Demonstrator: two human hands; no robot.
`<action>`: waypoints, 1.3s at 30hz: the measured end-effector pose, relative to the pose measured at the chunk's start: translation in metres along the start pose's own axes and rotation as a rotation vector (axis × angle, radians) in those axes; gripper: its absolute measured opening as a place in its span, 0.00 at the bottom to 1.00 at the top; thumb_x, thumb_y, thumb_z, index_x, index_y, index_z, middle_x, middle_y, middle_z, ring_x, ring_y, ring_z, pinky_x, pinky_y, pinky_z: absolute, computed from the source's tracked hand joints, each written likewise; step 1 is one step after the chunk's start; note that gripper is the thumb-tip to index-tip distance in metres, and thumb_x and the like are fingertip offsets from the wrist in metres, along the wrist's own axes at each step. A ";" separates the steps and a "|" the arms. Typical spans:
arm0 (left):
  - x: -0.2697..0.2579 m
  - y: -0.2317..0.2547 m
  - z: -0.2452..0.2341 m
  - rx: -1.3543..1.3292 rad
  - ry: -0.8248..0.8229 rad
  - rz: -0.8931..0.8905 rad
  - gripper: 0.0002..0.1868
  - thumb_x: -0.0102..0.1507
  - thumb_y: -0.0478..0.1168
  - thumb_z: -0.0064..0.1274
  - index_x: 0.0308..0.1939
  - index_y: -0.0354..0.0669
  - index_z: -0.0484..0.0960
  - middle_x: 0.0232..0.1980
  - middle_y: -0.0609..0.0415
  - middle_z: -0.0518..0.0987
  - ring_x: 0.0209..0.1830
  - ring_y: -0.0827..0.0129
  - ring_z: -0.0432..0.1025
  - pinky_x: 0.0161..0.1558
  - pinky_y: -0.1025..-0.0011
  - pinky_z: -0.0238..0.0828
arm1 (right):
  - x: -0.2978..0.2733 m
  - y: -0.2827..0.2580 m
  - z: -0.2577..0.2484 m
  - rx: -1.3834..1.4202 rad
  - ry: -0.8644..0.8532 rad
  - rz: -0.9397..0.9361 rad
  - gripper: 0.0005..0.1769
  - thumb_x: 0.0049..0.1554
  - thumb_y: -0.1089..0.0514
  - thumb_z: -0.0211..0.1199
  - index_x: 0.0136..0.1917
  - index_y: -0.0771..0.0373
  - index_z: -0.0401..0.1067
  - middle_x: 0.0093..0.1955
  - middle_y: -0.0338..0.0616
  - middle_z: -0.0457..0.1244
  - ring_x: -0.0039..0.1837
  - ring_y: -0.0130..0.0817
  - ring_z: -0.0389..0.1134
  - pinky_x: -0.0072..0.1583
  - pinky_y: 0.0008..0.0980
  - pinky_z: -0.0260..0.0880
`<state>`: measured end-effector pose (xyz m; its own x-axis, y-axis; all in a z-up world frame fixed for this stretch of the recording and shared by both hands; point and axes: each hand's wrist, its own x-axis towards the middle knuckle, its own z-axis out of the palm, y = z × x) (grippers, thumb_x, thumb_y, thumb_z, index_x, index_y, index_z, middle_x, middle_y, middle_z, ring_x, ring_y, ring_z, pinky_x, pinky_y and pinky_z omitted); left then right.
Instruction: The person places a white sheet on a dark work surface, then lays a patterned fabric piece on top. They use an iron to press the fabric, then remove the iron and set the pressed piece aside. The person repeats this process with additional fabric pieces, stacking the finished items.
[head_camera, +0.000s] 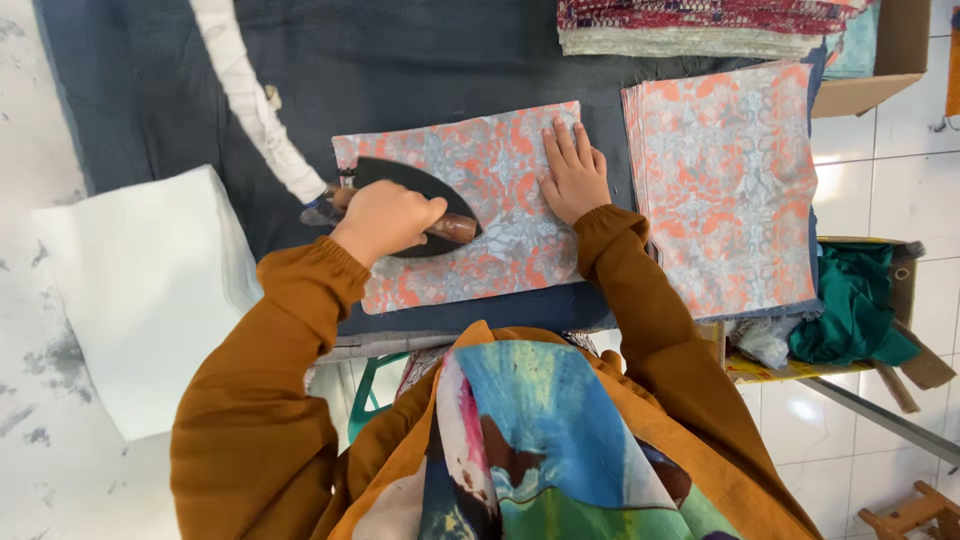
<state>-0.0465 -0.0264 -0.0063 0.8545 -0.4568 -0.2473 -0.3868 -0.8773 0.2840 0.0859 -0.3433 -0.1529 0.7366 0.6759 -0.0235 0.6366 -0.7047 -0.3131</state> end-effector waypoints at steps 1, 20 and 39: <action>-0.017 0.003 0.007 -0.013 0.002 -0.014 0.19 0.50 0.44 0.69 0.39 0.46 0.77 0.31 0.52 0.83 0.32 0.53 0.80 0.33 0.57 0.75 | 0.003 0.002 -0.001 0.000 0.011 -0.013 0.37 0.65 0.48 0.50 0.83 0.62 0.52 0.87 0.51 0.42 0.85 0.56 0.40 0.76 0.53 0.45; -0.074 0.041 0.024 -0.046 0.101 -0.264 0.28 0.47 0.54 0.71 0.38 0.43 0.73 0.28 0.49 0.81 0.31 0.51 0.78 0.32 0.56 0.73 | -0.132 -0.036 -0.028 0.015 -0.163 -0.539 0.32 0.61 0.49 0.58 0.77 0.52 0.59 0.77 0.43 0.55 0.77 0.46 0.55 0.72 0.49 0.53; 0.148 -0.009 -0.045 -0.034 0.191 -0.350 0.32 0.45 0.50 0.75 0.46 0.40 0.78 0.38 0.40 0.84 0.39 0.44 0.79 0.39 0.52 0.75 | -0.177 -0.005 -0.023 0.272 -0.010 -0.412 0.21 0.63 0.52 0.60 0.68 0.56 0.71 0.70 0.40 0.65 0.74 0.39 0.63 0.69 0.42 0.60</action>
<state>0.0987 -0.0797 -0.0032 0.9829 -0.0931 -0.1589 -0.0522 -0.9683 0.2441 -0.0422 -0.4639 -0.1252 0.4327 0.8897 0.1455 0.7912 -0.2974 -0.5344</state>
